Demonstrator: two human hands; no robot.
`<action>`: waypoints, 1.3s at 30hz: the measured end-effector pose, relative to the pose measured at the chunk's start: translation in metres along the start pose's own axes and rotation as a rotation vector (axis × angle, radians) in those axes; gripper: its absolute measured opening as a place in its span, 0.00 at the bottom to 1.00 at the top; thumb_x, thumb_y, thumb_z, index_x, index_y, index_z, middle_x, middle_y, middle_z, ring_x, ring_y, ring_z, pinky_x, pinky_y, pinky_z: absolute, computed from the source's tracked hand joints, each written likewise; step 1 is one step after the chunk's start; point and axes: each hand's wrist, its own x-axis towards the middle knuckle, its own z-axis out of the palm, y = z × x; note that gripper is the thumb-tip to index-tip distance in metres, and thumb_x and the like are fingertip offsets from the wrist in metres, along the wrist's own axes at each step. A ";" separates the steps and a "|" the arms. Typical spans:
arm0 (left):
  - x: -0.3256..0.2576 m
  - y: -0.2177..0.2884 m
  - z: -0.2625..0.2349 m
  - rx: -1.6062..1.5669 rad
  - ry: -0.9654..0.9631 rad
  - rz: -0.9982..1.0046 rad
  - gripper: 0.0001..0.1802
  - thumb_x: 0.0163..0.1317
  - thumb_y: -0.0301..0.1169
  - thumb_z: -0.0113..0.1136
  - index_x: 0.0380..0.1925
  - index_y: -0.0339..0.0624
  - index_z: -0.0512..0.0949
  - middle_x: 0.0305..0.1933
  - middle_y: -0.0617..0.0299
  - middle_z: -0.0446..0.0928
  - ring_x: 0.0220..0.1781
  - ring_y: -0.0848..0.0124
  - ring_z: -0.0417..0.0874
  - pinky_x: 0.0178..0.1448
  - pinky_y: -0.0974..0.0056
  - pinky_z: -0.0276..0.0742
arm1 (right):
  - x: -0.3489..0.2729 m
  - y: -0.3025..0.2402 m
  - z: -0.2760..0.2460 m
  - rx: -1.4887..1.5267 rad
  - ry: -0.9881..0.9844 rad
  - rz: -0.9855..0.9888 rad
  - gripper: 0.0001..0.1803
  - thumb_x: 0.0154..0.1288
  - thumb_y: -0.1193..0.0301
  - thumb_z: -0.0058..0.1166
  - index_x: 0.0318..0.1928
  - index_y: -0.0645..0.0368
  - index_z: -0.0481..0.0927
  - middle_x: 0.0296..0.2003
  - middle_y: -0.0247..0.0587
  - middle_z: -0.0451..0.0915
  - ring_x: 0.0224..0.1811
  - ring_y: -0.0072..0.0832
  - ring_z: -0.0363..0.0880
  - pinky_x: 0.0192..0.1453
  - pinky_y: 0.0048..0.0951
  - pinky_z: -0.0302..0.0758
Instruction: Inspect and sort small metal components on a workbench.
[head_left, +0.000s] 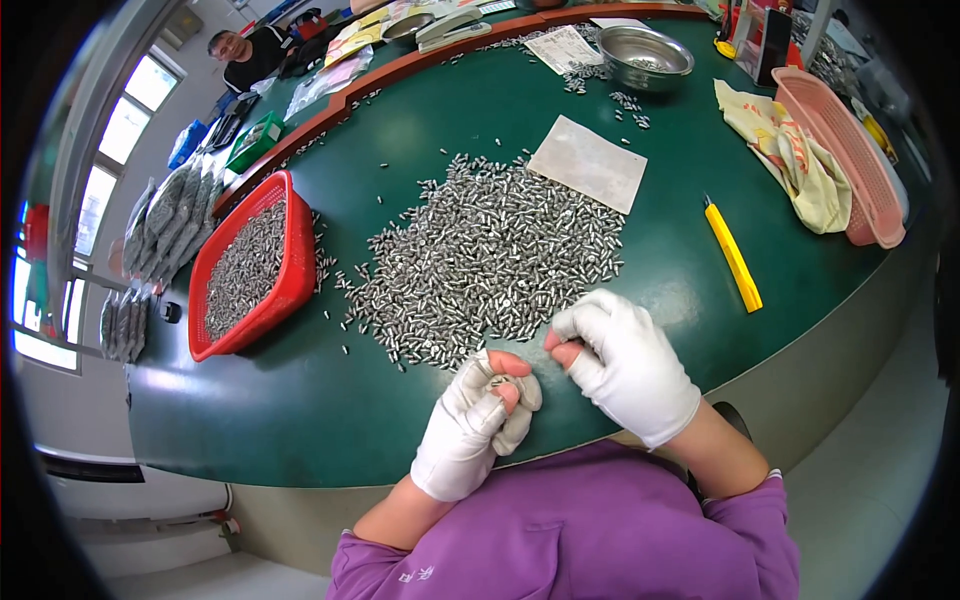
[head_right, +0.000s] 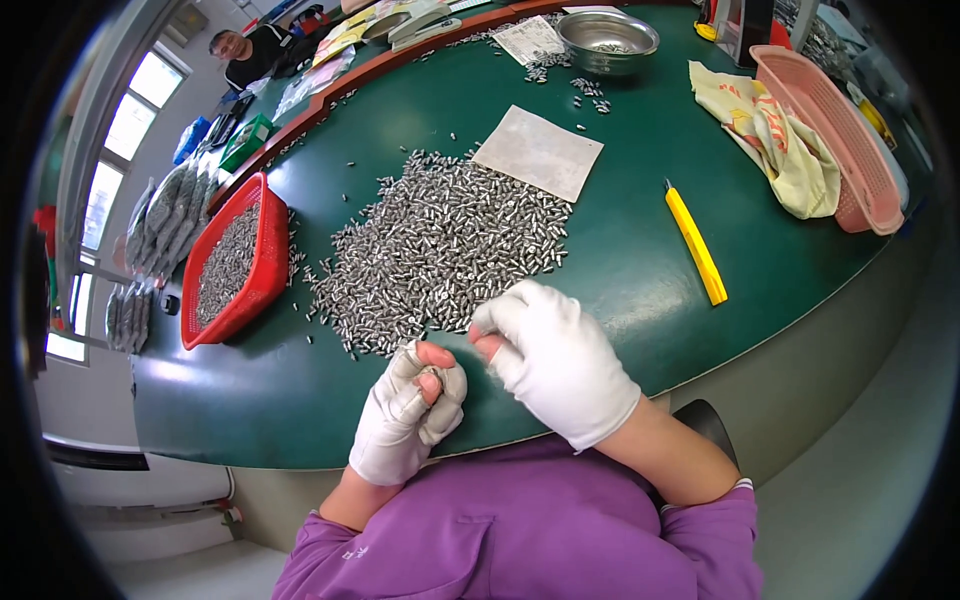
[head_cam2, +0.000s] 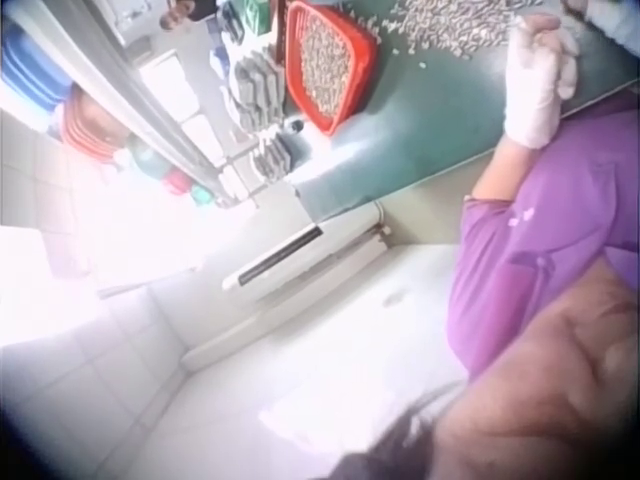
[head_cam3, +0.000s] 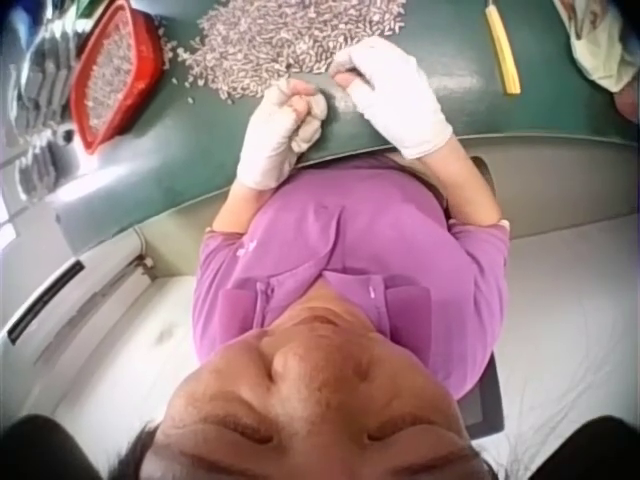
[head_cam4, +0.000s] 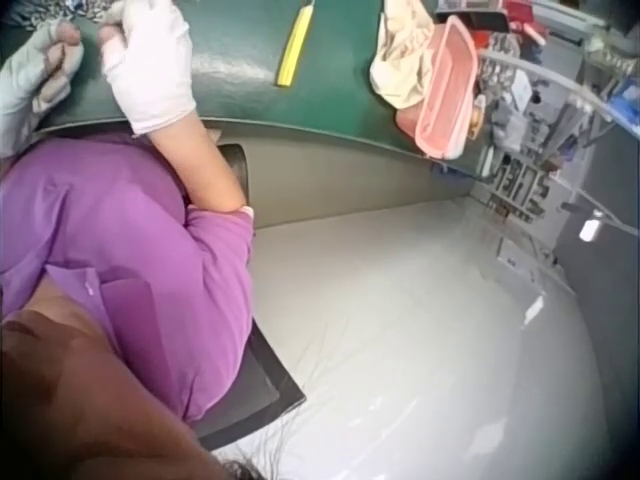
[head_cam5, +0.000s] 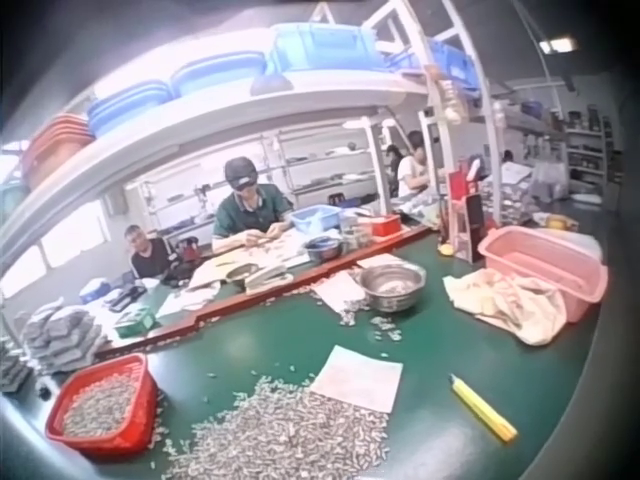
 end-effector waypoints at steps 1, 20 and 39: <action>0.001 0.002 0.003 0.022 0.019 -0.026 0.16 0.69 0.39 0.58 0.52 0.46 0.70 0.39 0.62 0.74 0.23 0.82 0.63 0.25 0.76 0.57 | -0.003 -0.006 -0.001 0.141 -0.027 0.039 0.05 0.61 0.71 0.58 0.38 0.56 0.80 0.35 0.42 0.77 0.39 0.38 0.79 0.44 0.36 0.76; -0.001 0.001 0.006 0.025 0.086 -0.046 0.11 0.69 0.39 0.59 0.43 0.48 0.74 0.32 0.70 0.75 0.22 0.84 0.64 0.23 0.78 0.54 | -0.013 -0.003 0.020 0.292 0.101 -0.136 0.07 0.59 0.77 0.63 0.39 0.57 0.82 0.35 0.39 0.78 0.35 0.31 0.79 0.40 0.28 0.76; -0.002 0.006 0.008 0.115 0.097 -0.057 0.16 0.68 0.46 0.57 0.44 0.47 0.73 0.36 0.64 0.75 0.23 0.81 0.64 0.25 0.76 0.57 | -0.002 0.011 -0.008 -0.473 0.148 -0.017 0.11 0.57 0.72 0.57 0.42 0.47 0.80 0.33 0.38 0.76 0.38 0.37 0.78 0.41 0.37 0.77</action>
